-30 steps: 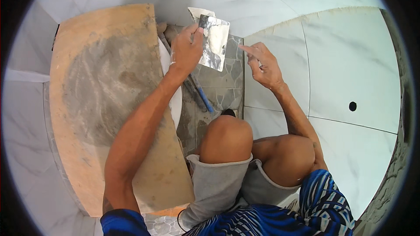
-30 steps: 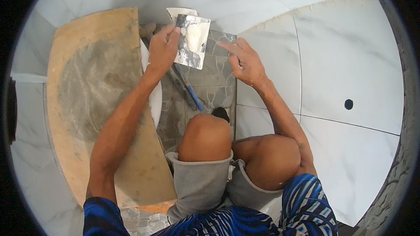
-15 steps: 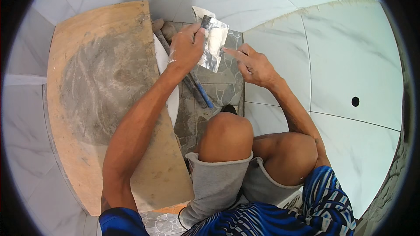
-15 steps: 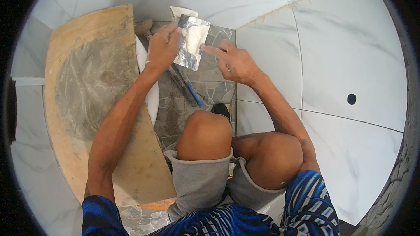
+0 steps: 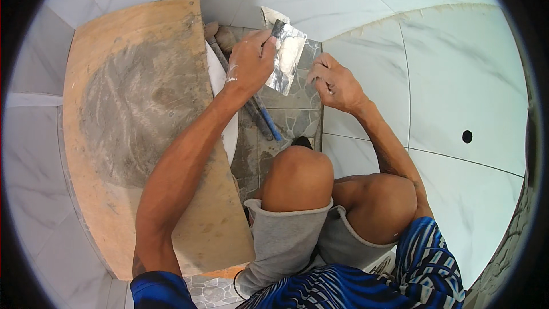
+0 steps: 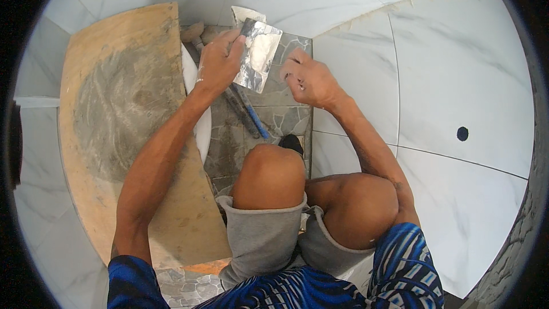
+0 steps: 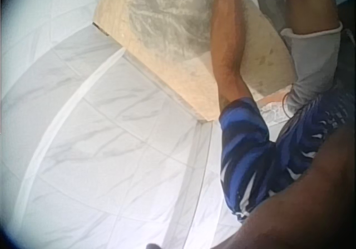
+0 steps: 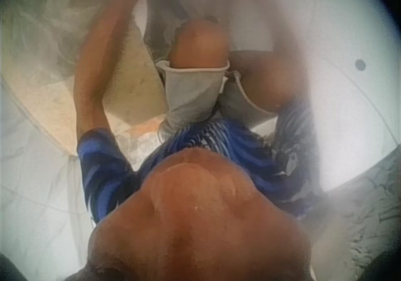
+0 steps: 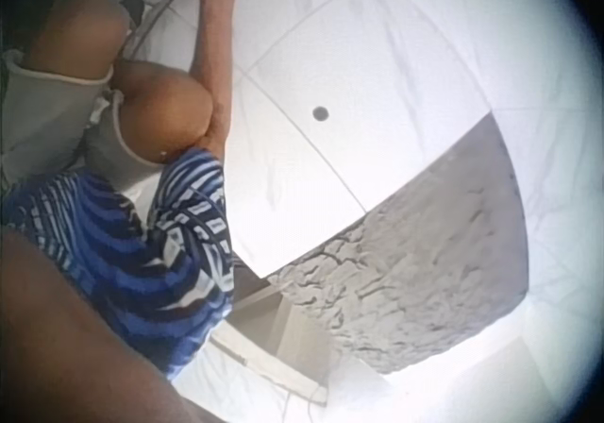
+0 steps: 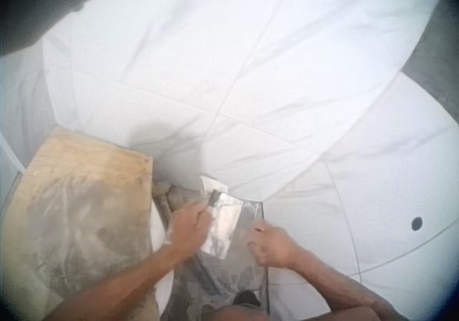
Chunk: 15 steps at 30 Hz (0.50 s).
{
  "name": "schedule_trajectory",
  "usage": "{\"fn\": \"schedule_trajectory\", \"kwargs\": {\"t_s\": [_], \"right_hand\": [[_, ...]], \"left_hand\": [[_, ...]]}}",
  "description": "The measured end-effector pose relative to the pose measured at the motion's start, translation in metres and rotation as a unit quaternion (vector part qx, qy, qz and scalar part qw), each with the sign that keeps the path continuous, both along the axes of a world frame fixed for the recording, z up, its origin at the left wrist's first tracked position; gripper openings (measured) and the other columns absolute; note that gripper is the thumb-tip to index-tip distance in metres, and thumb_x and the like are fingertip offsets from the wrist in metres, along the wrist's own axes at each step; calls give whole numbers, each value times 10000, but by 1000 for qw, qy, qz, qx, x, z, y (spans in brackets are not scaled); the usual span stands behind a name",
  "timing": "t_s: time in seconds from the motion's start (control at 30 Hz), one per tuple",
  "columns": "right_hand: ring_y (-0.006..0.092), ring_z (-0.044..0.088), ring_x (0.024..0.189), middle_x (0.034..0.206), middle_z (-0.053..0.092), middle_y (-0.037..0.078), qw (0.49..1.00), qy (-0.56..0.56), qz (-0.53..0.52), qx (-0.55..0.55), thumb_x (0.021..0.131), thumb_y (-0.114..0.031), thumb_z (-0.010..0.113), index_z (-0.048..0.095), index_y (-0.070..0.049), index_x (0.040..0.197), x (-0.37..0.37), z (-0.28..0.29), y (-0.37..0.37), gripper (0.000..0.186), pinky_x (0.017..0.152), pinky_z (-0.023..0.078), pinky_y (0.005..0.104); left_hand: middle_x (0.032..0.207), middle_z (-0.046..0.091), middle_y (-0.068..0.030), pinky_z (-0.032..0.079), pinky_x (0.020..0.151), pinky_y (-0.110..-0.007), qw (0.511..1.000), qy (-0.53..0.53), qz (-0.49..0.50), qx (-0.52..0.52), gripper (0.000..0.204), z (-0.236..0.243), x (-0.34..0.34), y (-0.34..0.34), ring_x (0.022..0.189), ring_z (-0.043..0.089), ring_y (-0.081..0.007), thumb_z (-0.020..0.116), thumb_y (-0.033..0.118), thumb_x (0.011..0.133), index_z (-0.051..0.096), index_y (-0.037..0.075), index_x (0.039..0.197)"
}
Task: The person mixes putty using scrapers and applies it into the seams between wall tiles using putty knives and a spreader.
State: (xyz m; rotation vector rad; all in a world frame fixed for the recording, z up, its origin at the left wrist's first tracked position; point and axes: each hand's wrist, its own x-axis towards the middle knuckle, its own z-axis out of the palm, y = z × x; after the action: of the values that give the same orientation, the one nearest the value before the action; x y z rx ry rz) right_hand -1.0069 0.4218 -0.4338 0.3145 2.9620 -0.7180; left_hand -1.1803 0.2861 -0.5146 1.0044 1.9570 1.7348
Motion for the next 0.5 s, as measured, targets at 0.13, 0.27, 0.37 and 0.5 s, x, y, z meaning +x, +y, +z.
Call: {"fn": "schedule_trajectory", "kwargs": {"t_s": [0.13, 0.27, 0.37, 0.5], "right_hand": [[234, 524, 689, 896, 516, 96, 999, -7, -35, 35, 791, 19, 526, 619, -65, 1015, -5, 2, -9, 257, 614, 460, 335], [311, 584, 758, 916, 526, 115, 998, 10, -30, 52, 821, -49, 539, 601, -102, 1108, -6, 2, -10, 298, 656, 513, 410], [301, 589, 740, 913, 526, 114, 998, -3, -32, 51, 823, -51, 537, 602, -113, 1141, -6, 2, -12, 330, 651, 515, 408], [285, 594, 707, 910, 528, 112, 997, -38, -58, 13, 815, -44, 535, 620, -115, 1100, -10, 6, -18, 306, 637, 518, 385]], "left_hand": [[1081, 654, -218, 459, 896, -374, 1000, -13, -9, -6, 304, 1, 0, -2, 1011, 622, -370, 526, 198, 931, 636, -15, 1117], [1076, 655, -216, 458, 893, -375, 1000, -26, -9, -8, 308, 2, 0, -1, 1005, 624, -363, 526, 203, 932, 637, -14, 1120], [1070, 655, -218, 457, 892, -378, 1000, -18, -6, -14, 307, 2, 0, -1, 1003, 624, -359, 524, 204, 933, 640, -11, 1119], [1067, 654, -219, 456, 892, -380, 999, -31, -15, -9, 306, 2, -1, -3, 1002, 621, -363, 522, 205, 934, 640, -7, 1120]]}}
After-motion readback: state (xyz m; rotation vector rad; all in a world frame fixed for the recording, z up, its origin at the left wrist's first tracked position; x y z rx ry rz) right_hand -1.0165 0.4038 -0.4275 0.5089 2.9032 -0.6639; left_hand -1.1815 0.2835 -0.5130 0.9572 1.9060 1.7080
